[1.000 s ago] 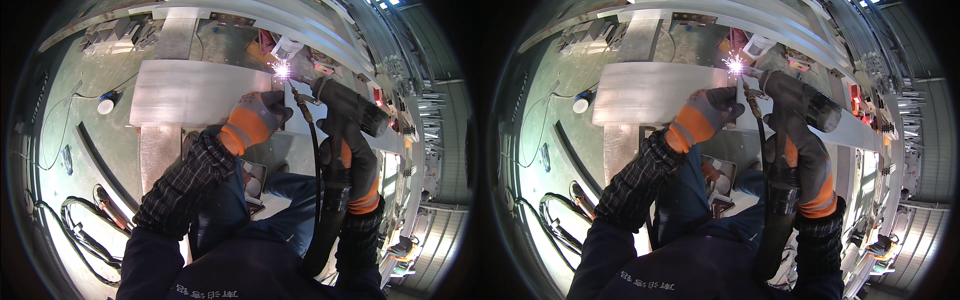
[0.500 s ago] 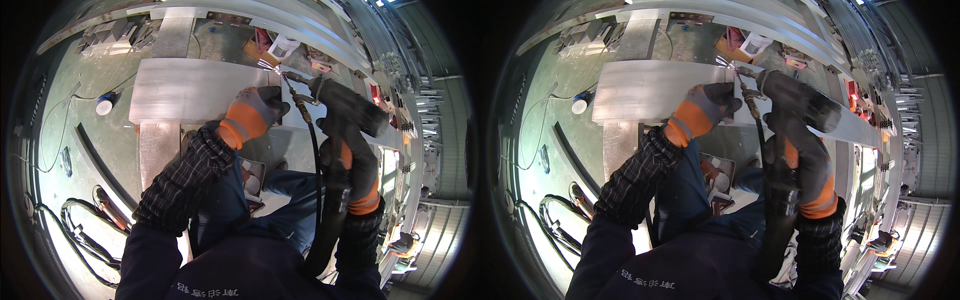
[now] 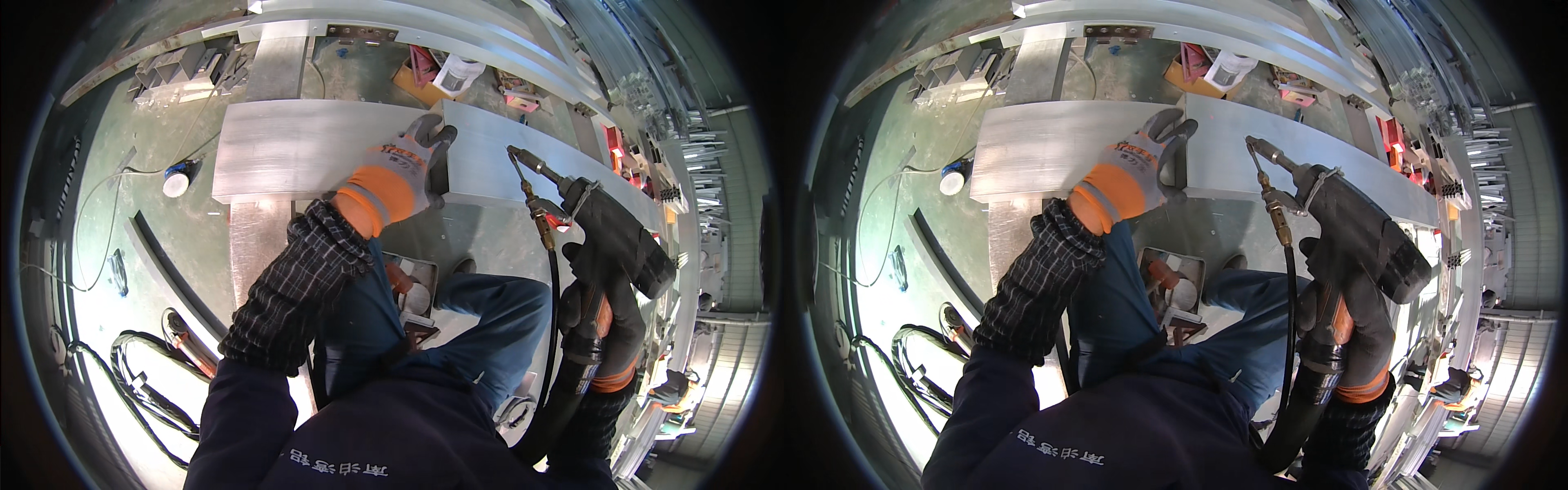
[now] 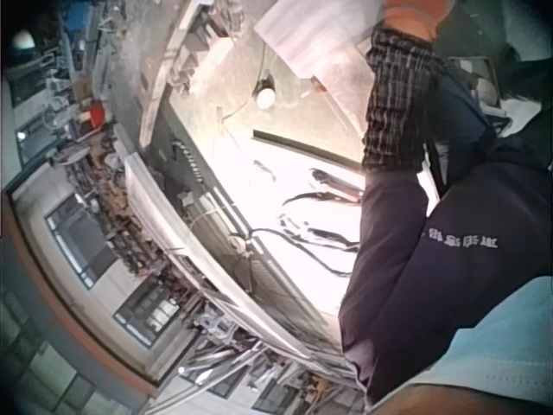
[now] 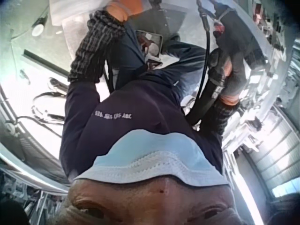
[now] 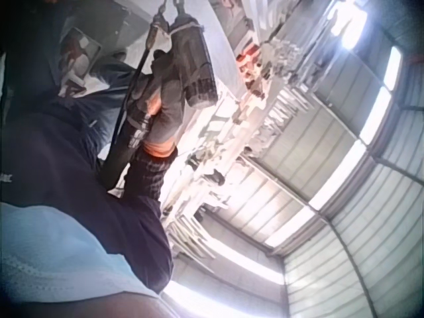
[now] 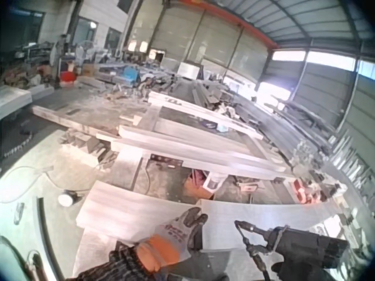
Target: The person sits on the floor and welds two metal sheets together using a handheld welding torch. They align the sheets, apply welds at the seam, and flip the assembly to weld the opposite side.
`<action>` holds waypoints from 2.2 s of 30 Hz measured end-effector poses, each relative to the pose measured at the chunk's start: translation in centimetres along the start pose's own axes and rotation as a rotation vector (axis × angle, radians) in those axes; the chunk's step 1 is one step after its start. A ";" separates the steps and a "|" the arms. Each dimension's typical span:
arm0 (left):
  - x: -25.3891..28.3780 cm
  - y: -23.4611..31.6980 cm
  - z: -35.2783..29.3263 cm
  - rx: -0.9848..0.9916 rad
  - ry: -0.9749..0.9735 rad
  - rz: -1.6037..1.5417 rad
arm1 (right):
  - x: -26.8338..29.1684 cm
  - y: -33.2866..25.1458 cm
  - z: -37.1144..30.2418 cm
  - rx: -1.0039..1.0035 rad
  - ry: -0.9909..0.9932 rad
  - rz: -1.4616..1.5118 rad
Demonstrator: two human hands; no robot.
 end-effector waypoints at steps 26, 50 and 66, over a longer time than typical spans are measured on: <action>-2.0 -3.0 1.1 -0.544 0.420 -0.103 | -1.7 2.6 -1.7 -0.057 -0.146 -0.062; -1.6 -3.7 -4.5 -0.435 0.796 -0.398 | -2.8 2.7 -2.1 -0.049 -0.127 -0.094; -2.1 0.3 -1.2 -0.263 0.348 -0.115 | -1.3 -0.3 -1.4 0.171 0.026 -0.159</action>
Point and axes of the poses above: each hand's wrist, its own z-axis towards the middle knuckle, its own x-axis out of the back of the hand, y = z × x, the point moved 2 cm from there along z, towards the middle knuckle, and after that the axes turned 10 degrees about -z, right-handed, at the moved point
